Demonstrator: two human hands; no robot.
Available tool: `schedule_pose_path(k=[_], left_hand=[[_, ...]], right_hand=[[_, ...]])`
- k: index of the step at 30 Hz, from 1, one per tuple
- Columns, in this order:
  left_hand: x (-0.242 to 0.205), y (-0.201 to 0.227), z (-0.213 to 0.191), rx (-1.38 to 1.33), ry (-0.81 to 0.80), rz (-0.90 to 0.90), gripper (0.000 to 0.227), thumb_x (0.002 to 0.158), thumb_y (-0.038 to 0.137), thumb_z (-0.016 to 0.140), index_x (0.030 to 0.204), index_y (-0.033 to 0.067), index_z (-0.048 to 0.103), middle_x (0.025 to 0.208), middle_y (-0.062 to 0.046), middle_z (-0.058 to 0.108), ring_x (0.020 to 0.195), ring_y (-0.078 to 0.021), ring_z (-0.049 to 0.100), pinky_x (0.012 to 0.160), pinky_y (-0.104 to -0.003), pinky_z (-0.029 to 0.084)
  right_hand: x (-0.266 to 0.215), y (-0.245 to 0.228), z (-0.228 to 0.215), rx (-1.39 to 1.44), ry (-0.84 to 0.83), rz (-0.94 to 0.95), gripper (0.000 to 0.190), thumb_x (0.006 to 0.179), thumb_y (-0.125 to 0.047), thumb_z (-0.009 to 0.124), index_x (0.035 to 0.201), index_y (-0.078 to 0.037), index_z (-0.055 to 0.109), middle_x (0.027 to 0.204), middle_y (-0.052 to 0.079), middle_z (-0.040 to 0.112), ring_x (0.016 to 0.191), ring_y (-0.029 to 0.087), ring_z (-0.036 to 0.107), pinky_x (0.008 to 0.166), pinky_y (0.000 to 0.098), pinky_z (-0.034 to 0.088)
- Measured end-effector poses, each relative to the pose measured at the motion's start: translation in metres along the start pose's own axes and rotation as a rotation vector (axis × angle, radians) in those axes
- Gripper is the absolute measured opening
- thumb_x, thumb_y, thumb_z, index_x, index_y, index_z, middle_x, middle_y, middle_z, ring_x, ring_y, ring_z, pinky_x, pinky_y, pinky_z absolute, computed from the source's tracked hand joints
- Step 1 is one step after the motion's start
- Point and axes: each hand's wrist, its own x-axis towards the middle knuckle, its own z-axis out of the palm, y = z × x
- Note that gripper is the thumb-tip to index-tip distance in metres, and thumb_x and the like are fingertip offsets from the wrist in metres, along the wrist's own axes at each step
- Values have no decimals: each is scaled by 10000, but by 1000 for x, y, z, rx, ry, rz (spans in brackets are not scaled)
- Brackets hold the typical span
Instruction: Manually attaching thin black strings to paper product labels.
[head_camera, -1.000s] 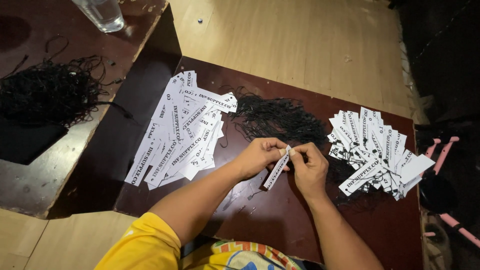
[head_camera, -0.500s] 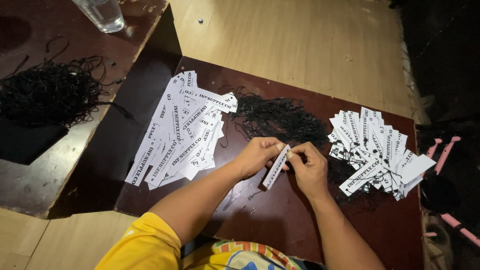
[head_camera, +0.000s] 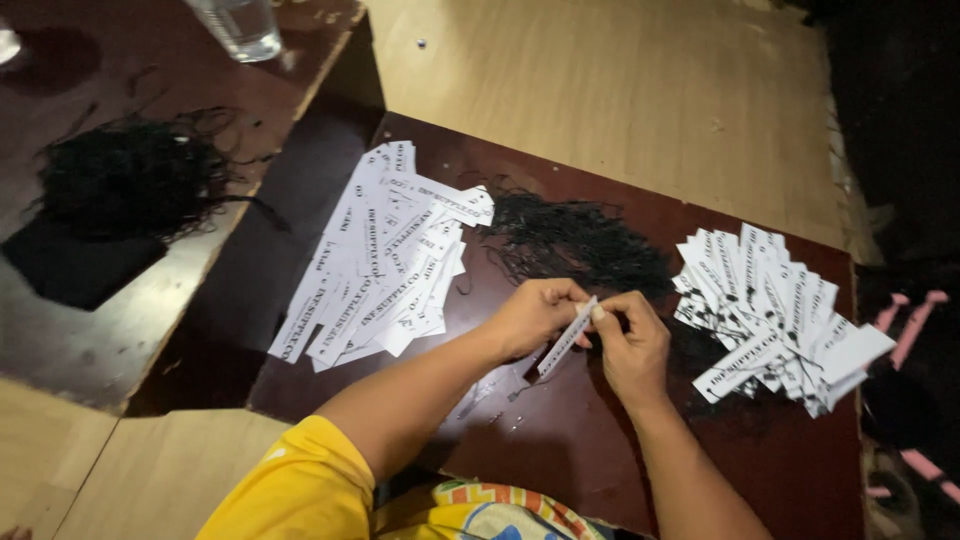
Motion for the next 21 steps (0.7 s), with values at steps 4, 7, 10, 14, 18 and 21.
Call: schedule_pose_path(k=[4, 7, 10, 14, 18, 21], left_hand=[[2, -13, -1, -115, 36, 23, 161, 961, 22, 623, 1101, -35, 680, 764, -250, 718, 630, -275, 746, 485, -275, 598], [2, -14, -2, -62, 15, 28, 159, 964, 44, 634, 1098, -37, 662, 756, -246, 712, 614, -277, 741, 471, -267, 583], [-4, -3, 1, 1, 33, 7, 132, 978, 44, 597, 1063, -30, 665, 765, -227, 718, 616, -251, 741, 466, -227, 560], [-4, 3, 0, -78, 15, -5, 160, 985, 87, 614, 1058, -47, 665, 809, -250, 724, 629, -254, 744, 472, -243, 570], [-7, 5, -1, -99, -16, 19, 174, 969, 83, 650, 1064, -60, 675, 844, -242, 731, 659, -255, 752, 510, -253, 594], [-7, 9, 0, -117, 34, 18, 179, 964, 84, 640, 1071, -46, 699, 831, -210, 727, 698, -247, 751, 565, -272, 605]], right_hand=[[1, -3, 0, -15, -33, -15, 81, 912, -13, 734, 848, -60, 718, 712, 99, 647, 725, 263, 654, 728, 385, 514], [2, -5, -3, -31, -50, -19, 80, 878, -15, 760, 828, -69, 730, 712, 99, 662, 717, 271, 668, 718, 391, 520], [1, -9, -3, -82, -71, -29, 64, 865, -39, 773, 831, -82, 740, 729, 98, 676, 730, 283, 688, 714, 386, 535], [-3, -6, -2, -152, -28, -45, 48, 910, -28, 731, 876, -62, 730, 753, 108, 675, 756, 316, 693, 723, 411, 542], [-4, -1, -1, -158, 13, -43, 45, 940, -35, 708, 897, -49, 701, 775, 119, 652, 784, 332, 684, 736, 426, 535], [1, -4, 0, -99, 59, -88, 34, 947, -42, 704, 922, -51, 683, 894, 127, 657, 877, 336, 677, 816, 434, 530]])
